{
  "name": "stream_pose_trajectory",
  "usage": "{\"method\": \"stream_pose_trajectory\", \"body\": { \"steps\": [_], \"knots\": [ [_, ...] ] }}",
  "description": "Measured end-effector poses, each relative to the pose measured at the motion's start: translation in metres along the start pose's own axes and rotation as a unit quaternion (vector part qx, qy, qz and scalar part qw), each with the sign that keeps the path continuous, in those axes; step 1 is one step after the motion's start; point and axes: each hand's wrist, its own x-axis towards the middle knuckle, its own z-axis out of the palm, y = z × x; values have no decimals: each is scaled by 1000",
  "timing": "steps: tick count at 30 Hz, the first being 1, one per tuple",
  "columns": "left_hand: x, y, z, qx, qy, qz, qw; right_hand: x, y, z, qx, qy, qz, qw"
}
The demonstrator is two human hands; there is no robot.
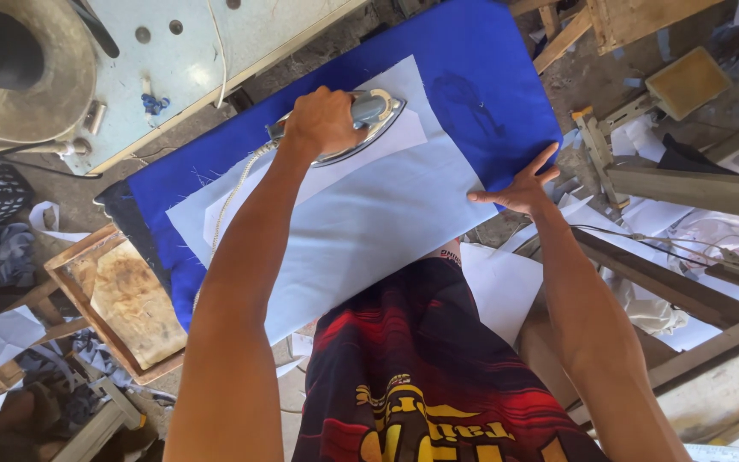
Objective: The person irons a piece of white fabric placed on a blue ironing board using a silver electric iron. They move the iron back and forth across the fabric while holding it steady with their other hand.
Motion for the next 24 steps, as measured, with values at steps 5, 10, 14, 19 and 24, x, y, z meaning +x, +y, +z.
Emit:
{"method": "stream_pose_trajectory", "body": {
  "steps": [5, 10, 14, 19, 24],
  "knots": [
    [-28, -17, -16, -5, -14, -20, 1000, -6, 12, 3, -8, 56, -102, 993],
    [-36, -28, -22, 25, -37, -29, 999, 18, 20, 1, -10, 57, -117, 991],
    [-32, -22, -15, 13, -30, -27, 999, 23, 28, 1, -11, 54, -100, 993],
    [-1, -10, -18, 22, -47, -25, 998, 18, 21, 1, -22, 54, -97, 994],
    [30, 6, -11, 38, -16, -11, 999, 1, 11, -3, -18, 52, -104, 993]
  ]
}}
